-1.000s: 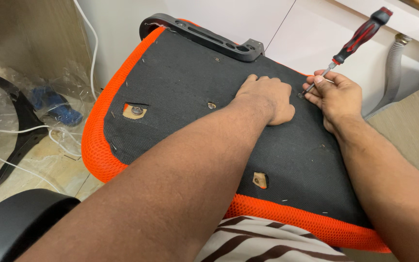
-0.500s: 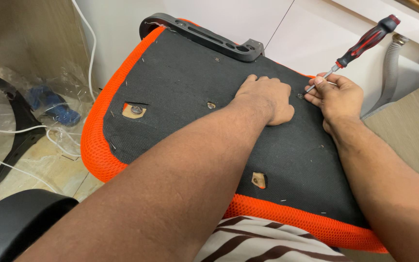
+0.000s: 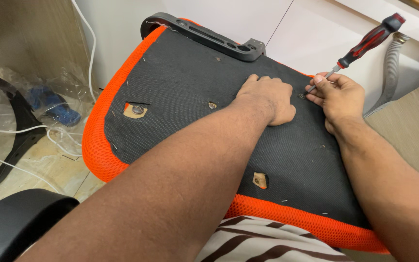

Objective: The person uses a screwdriver to tighten screws on the underside of an orange and black office chair seat. They repeatedly insert and turn the screwdriver to secure the screws into the seat base.

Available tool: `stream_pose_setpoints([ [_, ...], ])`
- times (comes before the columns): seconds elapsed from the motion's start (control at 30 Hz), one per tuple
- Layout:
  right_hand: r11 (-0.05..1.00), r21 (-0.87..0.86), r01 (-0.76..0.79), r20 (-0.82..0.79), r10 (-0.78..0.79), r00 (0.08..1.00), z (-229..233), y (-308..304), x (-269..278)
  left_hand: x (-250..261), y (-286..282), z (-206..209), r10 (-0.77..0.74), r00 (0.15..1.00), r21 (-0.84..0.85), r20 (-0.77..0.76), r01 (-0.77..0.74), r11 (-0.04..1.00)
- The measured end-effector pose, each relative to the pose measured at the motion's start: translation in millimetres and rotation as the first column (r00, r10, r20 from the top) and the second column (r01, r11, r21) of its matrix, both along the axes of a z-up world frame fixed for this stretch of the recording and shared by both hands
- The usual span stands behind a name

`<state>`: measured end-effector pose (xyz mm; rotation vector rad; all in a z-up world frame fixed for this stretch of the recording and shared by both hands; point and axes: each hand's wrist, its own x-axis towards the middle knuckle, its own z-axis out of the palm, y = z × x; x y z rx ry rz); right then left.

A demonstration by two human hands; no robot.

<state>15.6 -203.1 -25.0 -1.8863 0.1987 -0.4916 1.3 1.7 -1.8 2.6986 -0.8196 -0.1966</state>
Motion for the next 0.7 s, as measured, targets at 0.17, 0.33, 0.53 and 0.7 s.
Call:
stream_pose_setpoints([
  [0.17,0.999,-0.019,0.04,-0.002,-0.04,0.999,-0.3,1.5,1.8,0.2,-0.8,0.0,0.0,1.0,0.014,-0.008,0.0,1.0],
  [0.33,1.0,0.022,0.007,-0.008,-0.007,1.0,-3.0,-1.5,1.0,-1.3,0.8,0.3,0.0,1.0,-0.007,0.0,0.0,1.0],
  [0.53,0.996,0.044,-0.075,-0.07,0.078,0.995,1.1,-6.1,-0.4,-2.1,1.6,1.0,-0.003,1.0,-0.008,-0.012,0.003,1.0],
  [0.7,0.998,0.041,-0.053,-0.091,0.056,0.994,4.8,-6.0,-0.8,-2.0,2.6,1.1,-0.006,1.0,-0.027,0.004,0.007,1.0],
])
